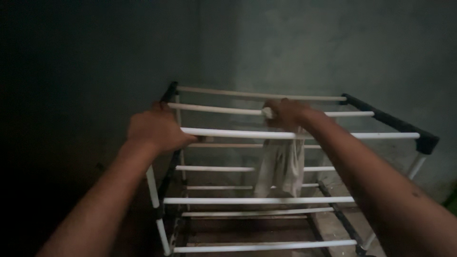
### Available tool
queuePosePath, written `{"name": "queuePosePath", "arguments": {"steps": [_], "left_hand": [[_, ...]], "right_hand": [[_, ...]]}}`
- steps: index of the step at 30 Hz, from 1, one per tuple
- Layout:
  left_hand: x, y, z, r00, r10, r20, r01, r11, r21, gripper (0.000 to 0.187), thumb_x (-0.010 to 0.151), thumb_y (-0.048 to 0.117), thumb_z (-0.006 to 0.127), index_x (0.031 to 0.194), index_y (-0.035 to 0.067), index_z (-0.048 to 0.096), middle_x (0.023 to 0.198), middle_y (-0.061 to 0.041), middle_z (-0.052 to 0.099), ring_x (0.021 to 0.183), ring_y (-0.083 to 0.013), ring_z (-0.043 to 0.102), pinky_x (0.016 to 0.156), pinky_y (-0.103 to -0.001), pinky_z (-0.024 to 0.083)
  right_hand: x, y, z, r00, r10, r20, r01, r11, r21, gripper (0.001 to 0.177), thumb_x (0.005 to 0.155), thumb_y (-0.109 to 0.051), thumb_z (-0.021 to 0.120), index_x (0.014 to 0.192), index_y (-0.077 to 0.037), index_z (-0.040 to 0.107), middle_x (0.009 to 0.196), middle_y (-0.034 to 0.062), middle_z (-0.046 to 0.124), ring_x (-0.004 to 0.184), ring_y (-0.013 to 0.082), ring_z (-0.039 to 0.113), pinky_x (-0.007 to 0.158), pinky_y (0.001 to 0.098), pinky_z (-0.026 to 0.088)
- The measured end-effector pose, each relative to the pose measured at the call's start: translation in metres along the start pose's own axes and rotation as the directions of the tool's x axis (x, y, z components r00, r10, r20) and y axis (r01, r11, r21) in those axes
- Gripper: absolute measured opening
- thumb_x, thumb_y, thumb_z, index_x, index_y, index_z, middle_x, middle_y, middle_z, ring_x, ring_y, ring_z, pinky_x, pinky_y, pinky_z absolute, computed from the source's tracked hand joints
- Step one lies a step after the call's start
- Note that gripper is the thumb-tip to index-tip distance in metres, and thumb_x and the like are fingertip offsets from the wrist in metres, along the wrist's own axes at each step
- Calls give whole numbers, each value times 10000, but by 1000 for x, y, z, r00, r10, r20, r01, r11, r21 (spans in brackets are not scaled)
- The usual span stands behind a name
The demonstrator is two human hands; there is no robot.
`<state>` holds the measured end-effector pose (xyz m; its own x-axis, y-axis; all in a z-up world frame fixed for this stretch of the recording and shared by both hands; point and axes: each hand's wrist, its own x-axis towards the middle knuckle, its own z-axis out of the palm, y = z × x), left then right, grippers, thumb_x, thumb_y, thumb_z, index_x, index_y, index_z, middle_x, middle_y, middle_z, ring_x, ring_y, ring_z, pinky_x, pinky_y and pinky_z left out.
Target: The person removes multiple pairs of shoes from a white metal shoe rack and places them on the floor. Then, using a cloth, the person wipes the horizontal bars of the empty rack to clean it.
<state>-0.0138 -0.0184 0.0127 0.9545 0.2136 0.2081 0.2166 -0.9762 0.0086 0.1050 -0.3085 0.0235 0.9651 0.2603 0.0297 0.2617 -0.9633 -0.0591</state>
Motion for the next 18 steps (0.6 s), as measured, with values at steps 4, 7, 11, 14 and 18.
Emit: {"name": "queuePosePath", "arguments": {"steps": [4,7,11,14,18], "left_hand": [[4,-4,2,1000,12,2,-12,1000,-3,1240,673,910,677,1450,-37,487,1299,-217,620,1104,-308,701,828,-401,605],[8,-1,-1,1000,-3,13,2,999,49,1203,696,861,708,1455,-34,445,1334,-225,567,1124,-308,665,820,-407,596],[4,0,1,997,-34,68,35,999,-4,1143,693,852,696,1438,2,520,1296,-192,640,1115,-303,705,853,-406,598],[5,1,0,998,-34,59,32,999,26,1137,692,856,692,1433,10,527,1300,-185,629,1112,-292,696,849,-403,600],[5,1,3,998,-37,50,34,999,41,1164,704,874,671,1457,3,503,1311,-191,624,1101,-291,694,834,-398,592]], "right_hand": [[12,-34,8,990,-133,-56,128,989,-74,571,955,-418,627,1466,-226,459,1374,155,603,1290,356,558,1105,588,406],[15,-53,13,985,-147,-95,138,986,-97,554,961,-439,634,1456,-258,464,1404,167,551,1336,382,492,1134,650,309],[13,-49,12,989,-130,-75,123,988,-90,571,909,-427,674,1434,-323,477,1416,125,541,1358,375,470,1161,681,241],[10,-35,11,989,-129,-75,121,987,-109,556,920,-424,655,1438,-314,482,1428,125,529,1359,385,462,1119,677,305],[4,0,4,997,-71,-39,65,988,-137,535,939,-417,636,1440,-303,489,1410,111,563,1342,369,487,1145,671,287]]}}
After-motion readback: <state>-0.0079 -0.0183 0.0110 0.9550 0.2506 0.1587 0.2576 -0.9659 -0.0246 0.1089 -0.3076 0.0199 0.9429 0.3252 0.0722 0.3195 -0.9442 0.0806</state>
